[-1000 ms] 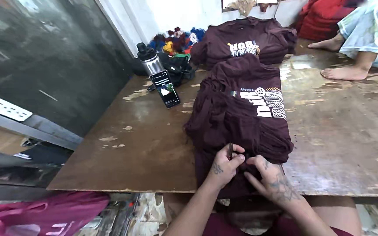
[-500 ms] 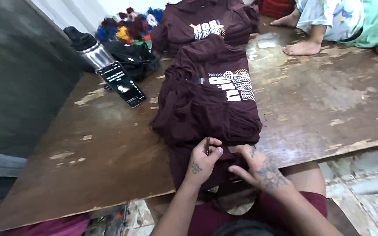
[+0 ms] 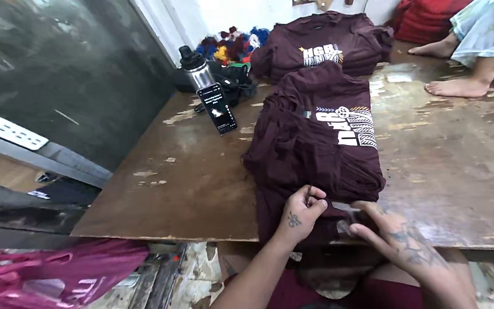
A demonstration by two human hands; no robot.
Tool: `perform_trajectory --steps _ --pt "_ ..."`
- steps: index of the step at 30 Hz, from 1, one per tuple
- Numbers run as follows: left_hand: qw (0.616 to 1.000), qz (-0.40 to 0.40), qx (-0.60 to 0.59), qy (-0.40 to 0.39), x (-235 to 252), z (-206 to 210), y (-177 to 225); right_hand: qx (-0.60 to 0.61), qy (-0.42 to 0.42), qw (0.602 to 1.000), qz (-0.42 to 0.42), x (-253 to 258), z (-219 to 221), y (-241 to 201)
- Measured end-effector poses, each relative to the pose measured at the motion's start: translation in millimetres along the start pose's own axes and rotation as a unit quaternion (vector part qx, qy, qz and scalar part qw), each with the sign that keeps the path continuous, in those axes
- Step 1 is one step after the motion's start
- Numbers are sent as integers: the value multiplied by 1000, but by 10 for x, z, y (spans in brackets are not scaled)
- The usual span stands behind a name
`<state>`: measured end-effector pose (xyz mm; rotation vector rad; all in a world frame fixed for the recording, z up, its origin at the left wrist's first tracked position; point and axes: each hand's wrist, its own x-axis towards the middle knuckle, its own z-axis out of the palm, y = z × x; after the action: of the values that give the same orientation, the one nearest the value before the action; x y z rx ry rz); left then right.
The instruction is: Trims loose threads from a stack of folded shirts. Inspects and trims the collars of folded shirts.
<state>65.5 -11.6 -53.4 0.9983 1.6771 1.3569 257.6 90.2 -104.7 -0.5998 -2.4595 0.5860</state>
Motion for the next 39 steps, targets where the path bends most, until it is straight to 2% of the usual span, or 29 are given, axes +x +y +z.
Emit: perform_trajectory --steps 4,8,10,12,14,16,20,23,25,30,34,36,38,39 --pt "1000 17 -12 2 -7 6 -32 4 120 987 -104 224 404 -128" --pt "999 44 15 -12 -58 -9 -72 22 39 995 -84 63 146 57" --pt "997 66 34 -21 -49 -16 -114 31 25 995 -96 -23 39 149" --pt "986 99 128 -30 -46 -25 -145 29 39 992 -118 -68 6 90" --pt "937 126 322 -40 -106 -64 -85 25 57 991 -119 -96 -26 -32" --pt "880 188 434 -44 -151 -143 -31 19 84 989 -116 -111 -38 -91" --pt "793 355 489 -82 -184 -293 130 38 117 986 -115 -118 -2 -177" --pt "746 418 507 -109 -164 -274 187 41 140 982 -122 -77 24 -238" --pt "731 432 518 -103 -157 -268 188 33 151 980 -123 -69 26 -266" --pt "732 411 534 -102 -225 -221 231 62 176 976 -108 -64 60 -322" --pt "738 395 538 -99 -211 -223 181 144 179 963 -142 -64 120 -391" --pt "785 349 507 -78 -211 -299 168 162 87 967 -175 -195 99 -380" --pt "863 252 435 -44 -234 -375 105 154 -27 969 -191 -355 73 -365" --pt "893 195 404 -35 -246 -412 48 145 -56 968 -195 -402 63 -359"
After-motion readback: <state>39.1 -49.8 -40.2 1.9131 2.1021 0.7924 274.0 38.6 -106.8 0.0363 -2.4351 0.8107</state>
